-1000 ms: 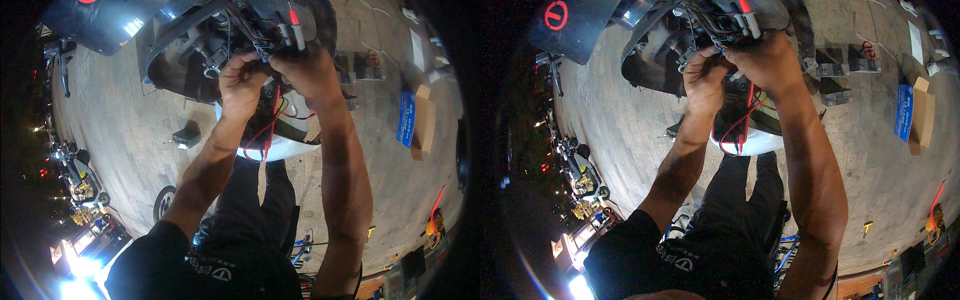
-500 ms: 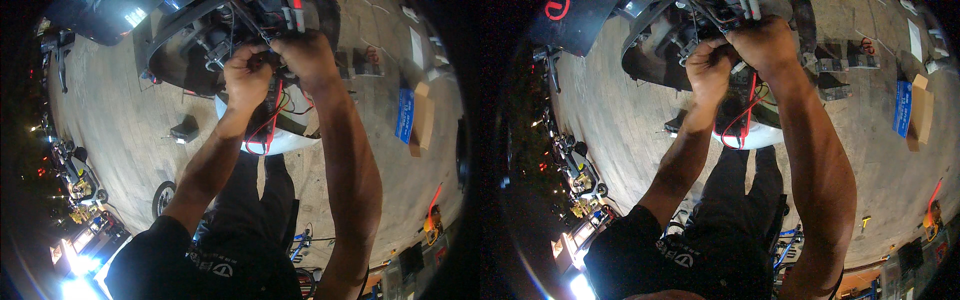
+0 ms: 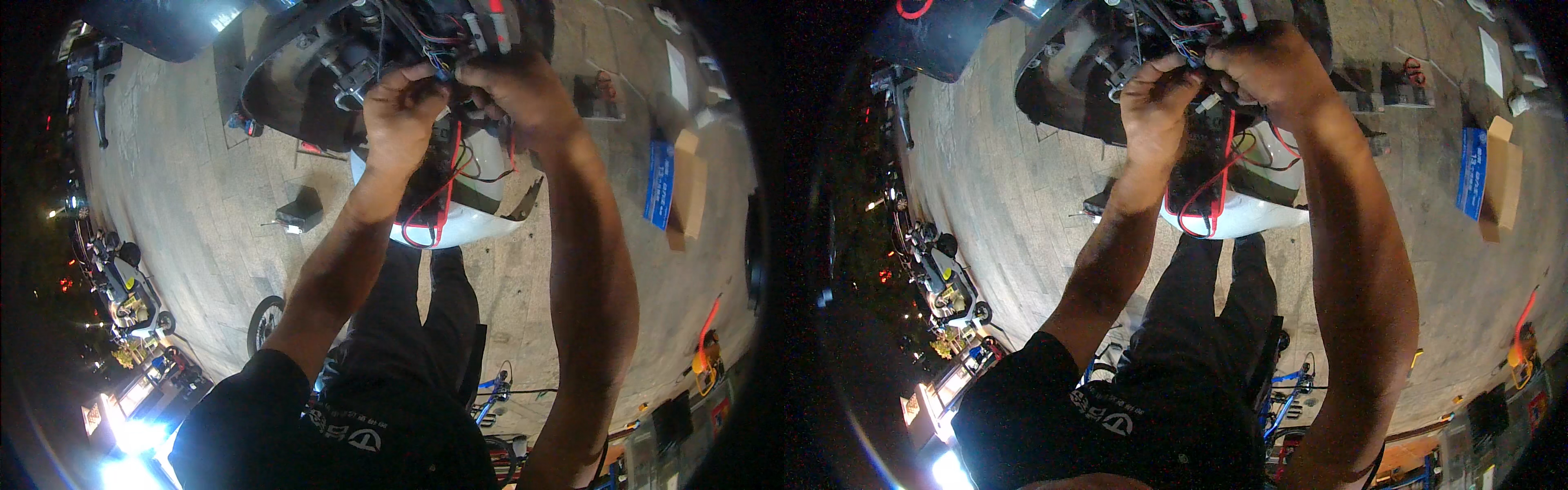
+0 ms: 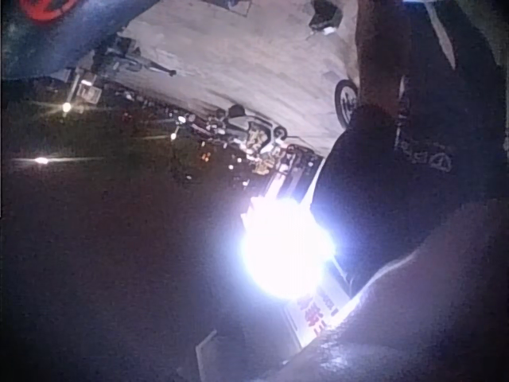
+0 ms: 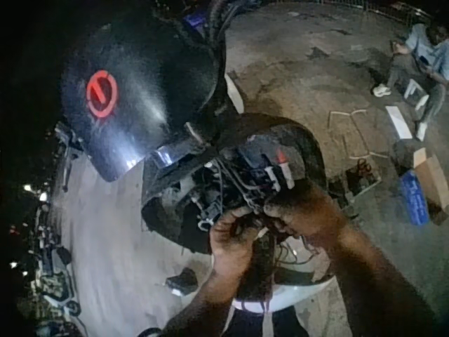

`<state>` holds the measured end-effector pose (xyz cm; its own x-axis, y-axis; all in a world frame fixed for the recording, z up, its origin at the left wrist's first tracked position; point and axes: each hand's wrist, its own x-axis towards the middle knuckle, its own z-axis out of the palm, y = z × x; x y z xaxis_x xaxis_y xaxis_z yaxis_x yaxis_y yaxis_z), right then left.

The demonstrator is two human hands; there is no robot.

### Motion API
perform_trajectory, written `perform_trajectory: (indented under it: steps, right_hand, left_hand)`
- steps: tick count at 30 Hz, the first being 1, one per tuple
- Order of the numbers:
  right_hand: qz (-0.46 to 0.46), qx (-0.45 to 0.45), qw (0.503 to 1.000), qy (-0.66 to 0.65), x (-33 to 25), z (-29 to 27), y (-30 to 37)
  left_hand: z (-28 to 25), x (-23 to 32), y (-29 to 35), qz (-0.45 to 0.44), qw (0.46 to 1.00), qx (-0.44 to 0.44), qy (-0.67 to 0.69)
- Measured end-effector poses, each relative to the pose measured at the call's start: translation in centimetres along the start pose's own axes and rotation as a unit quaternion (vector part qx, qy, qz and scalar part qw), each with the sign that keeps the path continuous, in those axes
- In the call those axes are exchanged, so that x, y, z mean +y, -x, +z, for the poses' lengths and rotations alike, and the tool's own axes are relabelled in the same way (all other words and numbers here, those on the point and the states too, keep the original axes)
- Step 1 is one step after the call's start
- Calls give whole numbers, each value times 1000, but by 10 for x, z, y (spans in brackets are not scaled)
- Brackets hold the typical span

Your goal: The person works on the electrical system of an electric scooter, using a multimeter to test connections in the wiring harness under the seat. They manipulate wires and connectors while checking the digital display on the handlebar.

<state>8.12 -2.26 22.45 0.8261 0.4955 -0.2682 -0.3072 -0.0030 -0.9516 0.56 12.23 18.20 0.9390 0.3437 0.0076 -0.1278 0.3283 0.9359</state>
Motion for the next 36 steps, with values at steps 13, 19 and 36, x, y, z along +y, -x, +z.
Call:
perform_trajectory:
  steps: [13, 19, 36]
  right_hand:
    - [-82, 121, 970, 194, 10, 16, -18]
    - [-91, 152, 957, 230, 7, 21, -5]
    - [-86, 110, 978, 157, 5, 17, 13]
  left_hand:
    - [5, 1, -1, 28, 997, 1, -66]
    - [4, -3, -2, -4, 1000, 4, -1]
    - [-7, -3, -2, -57, 991, -40, 113]
